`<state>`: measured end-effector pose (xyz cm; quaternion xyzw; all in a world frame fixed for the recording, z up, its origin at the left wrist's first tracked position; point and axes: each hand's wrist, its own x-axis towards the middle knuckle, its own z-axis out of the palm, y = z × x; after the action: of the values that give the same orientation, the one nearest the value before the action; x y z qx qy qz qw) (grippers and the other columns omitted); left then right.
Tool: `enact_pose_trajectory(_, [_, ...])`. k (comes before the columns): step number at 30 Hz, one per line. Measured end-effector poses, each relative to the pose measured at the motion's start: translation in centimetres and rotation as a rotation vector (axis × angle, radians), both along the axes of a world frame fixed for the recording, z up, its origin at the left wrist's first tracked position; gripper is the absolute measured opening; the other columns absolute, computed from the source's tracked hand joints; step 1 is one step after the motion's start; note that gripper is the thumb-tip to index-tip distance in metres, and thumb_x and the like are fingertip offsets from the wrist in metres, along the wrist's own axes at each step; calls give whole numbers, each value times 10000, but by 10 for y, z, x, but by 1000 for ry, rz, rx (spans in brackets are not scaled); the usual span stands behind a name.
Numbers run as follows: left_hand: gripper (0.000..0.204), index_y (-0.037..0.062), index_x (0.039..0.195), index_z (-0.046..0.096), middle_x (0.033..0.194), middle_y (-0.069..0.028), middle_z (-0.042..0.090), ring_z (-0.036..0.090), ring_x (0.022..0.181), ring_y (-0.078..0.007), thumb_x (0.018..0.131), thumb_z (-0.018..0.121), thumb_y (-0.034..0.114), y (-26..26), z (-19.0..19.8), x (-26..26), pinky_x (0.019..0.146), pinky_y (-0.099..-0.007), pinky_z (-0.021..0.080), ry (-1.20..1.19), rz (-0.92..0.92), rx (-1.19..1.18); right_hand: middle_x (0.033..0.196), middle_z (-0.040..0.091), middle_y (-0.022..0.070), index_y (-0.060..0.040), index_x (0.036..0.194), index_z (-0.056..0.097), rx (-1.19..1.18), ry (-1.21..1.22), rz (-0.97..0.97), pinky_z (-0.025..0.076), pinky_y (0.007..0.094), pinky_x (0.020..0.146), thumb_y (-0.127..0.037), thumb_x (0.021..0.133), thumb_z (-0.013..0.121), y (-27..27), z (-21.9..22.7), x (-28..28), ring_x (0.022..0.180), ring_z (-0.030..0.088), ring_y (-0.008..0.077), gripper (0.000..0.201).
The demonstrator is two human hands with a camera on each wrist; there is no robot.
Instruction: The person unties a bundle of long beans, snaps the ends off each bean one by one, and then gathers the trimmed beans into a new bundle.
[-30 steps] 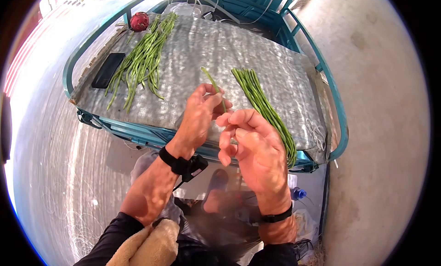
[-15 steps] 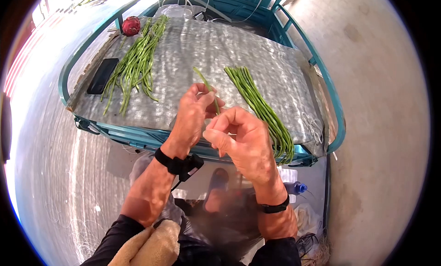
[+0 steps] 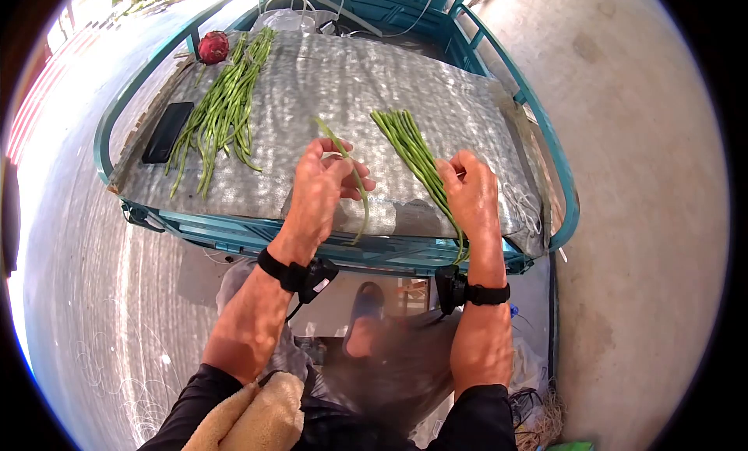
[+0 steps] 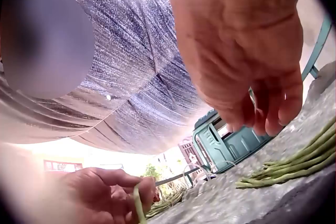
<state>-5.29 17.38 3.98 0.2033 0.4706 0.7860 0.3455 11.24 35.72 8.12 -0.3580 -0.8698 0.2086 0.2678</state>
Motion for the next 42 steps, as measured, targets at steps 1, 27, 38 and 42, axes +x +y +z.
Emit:
enact_pose_trajectory(1, [297,10,1272,487,995,-143,700,758,842,-236,995,553,92,0,0,1,732,-339,555,0,-4,4,773,709,172,16,916,675,32,-16,44,546,428,693,-131,918,764,3,-5,-3,724,709,302,172])
enact_pose_trajectory(27, [222,19,1177,597,962,-101,711,765,807,-224,1066,592,210,12,-4,10,672,-309,555,-20,-74,-25,734,679,137,-14,909,611,155,206,162,532,429,638,-78,894,710,-6,-16,-37,648,672,290,119])
enact_pose_trajectory(38, [238,23,1221,591,1046,-132,731,727,959,-223,1098,509,210,10,-11,5,887,-393,563,-68,-4,64,758,696,118,14,910,633,-99,19,441,536,361,629,-50,865,724,-74,9,-32,629,661,221,120])
enact_pose_trajectory(42, [218,31,1211,578,1071,-149,738,724,996,-240,1105,501,206,5,-6,4,953,-431,557,-134,3,128,765,703,125,27,928,636,-139,-22,433,537,377,645,-43,865,715,-79,10,-36,663,681,239,123])
